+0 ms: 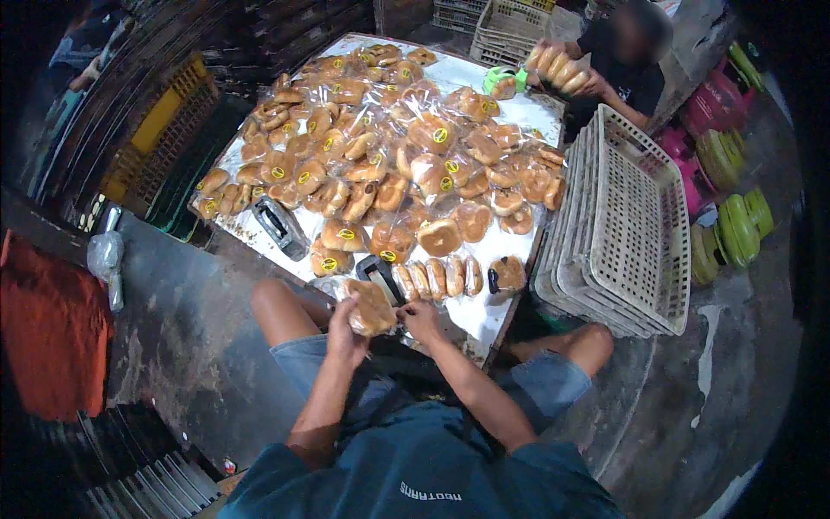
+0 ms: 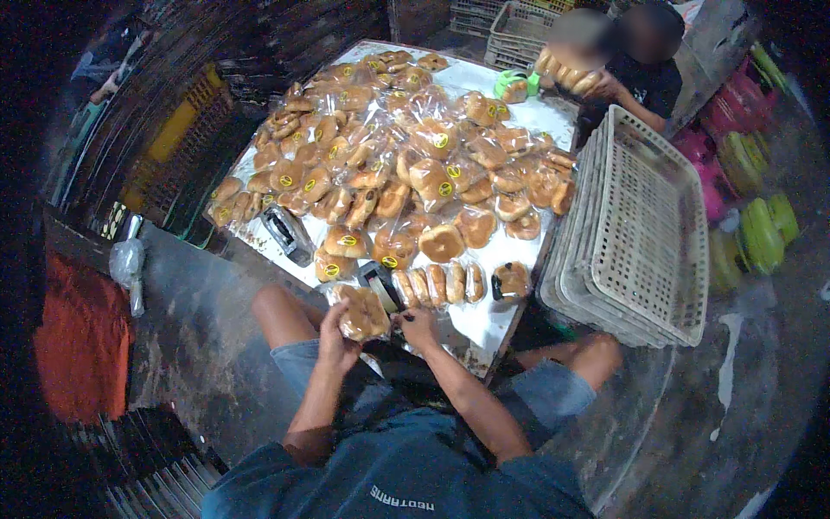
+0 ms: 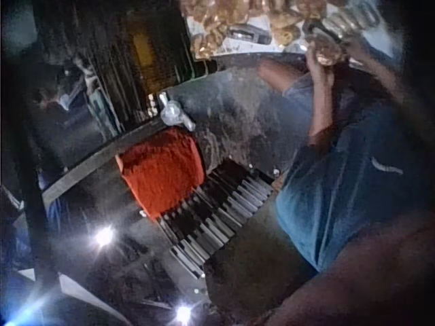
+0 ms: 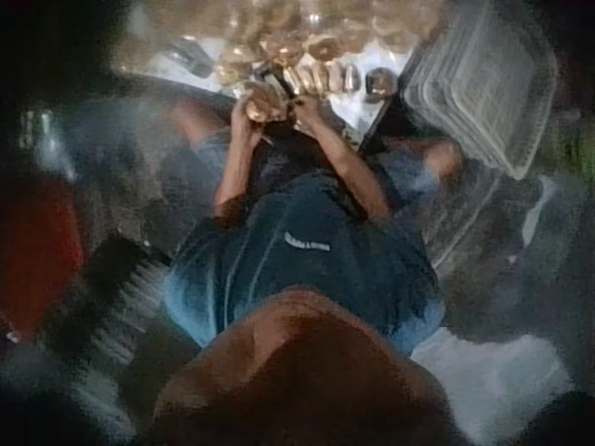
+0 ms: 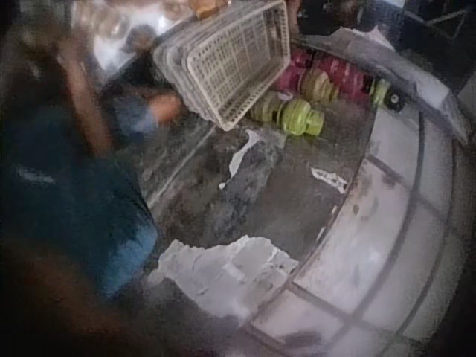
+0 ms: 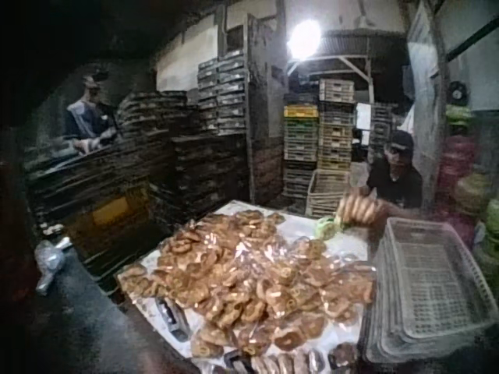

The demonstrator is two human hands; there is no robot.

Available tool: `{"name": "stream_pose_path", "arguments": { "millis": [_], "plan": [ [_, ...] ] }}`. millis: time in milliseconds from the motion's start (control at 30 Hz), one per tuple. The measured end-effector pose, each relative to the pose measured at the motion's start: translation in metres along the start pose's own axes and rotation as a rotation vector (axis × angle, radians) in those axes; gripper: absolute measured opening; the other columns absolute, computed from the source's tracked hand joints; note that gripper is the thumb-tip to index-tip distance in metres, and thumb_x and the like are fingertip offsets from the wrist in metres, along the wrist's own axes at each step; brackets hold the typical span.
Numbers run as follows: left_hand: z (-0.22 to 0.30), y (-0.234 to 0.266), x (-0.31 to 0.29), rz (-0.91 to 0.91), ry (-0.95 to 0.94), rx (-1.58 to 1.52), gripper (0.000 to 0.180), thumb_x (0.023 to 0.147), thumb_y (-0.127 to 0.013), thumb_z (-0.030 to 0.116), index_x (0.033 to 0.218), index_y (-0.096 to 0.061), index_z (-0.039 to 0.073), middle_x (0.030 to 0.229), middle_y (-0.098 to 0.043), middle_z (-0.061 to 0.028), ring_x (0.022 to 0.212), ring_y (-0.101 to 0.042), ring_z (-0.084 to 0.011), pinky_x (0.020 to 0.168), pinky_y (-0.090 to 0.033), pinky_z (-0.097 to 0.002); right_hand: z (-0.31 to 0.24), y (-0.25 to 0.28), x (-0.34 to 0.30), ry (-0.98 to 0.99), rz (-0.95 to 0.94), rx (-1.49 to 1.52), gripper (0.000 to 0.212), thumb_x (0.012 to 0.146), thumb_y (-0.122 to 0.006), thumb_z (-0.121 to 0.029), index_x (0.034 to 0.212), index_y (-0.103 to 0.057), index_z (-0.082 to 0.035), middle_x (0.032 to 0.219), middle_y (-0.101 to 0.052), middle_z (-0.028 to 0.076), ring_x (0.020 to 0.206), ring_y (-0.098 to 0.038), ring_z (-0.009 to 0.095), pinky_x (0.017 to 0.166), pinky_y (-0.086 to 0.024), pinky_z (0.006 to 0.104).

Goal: The person sits on the floor and packages individual bread rolls into clear plastic bags. They pick up a roll, place it into a bag, and seal it before placing the finished package into a nearby basket. The process is repeated continuously with a coworker visible in the background.

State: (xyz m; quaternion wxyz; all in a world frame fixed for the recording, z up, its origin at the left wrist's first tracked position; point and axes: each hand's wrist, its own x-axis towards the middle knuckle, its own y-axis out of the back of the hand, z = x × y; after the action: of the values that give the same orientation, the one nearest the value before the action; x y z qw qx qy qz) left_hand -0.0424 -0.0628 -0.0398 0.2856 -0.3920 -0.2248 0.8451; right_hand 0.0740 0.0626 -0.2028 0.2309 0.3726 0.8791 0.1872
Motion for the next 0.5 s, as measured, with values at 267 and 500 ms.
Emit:
{"name": "stream_pose_path", "arguments": {
  "millis": [267,500],
  "plan": [
    [0.027,0.002,-0.001,-0.148,0.047,-0.01,0.042,0.093,-0.066,0.024,0.128,-0.054,0.004,0.122,-0.064,-0.0115,0.112,-0.064,-0.0251,0.095,-0.054,-0.0424,-0.022,0.071,-0.029,0.117,-0.322,-0.012,0.024,0.085,-0.077,-0.025,0.079,-0.073,-0.003,0.073,-0.069,0.011,0.065,-0.062,0.018,0.062,-0.048,0.037],
    [-0.004,-0.037,0.004,-0.315,-0.072,0.664,0.08,0.076,-0.077,0.008,0.146,-0.039,0.001,0.127,-0.057,-0.0095,0.116,-0.056,-0.0198,0.098,-0.047,-0.032,-0.09,0.16,-0.041,0.175,-0.318,0.127,0.024,0.094,-0.071,-0.022,0.083,-0.075,-0.001,0.071,-0.068,0.004,0.067,-0.057,0.006,0.061,-0.046,0.028]
  ]
}}
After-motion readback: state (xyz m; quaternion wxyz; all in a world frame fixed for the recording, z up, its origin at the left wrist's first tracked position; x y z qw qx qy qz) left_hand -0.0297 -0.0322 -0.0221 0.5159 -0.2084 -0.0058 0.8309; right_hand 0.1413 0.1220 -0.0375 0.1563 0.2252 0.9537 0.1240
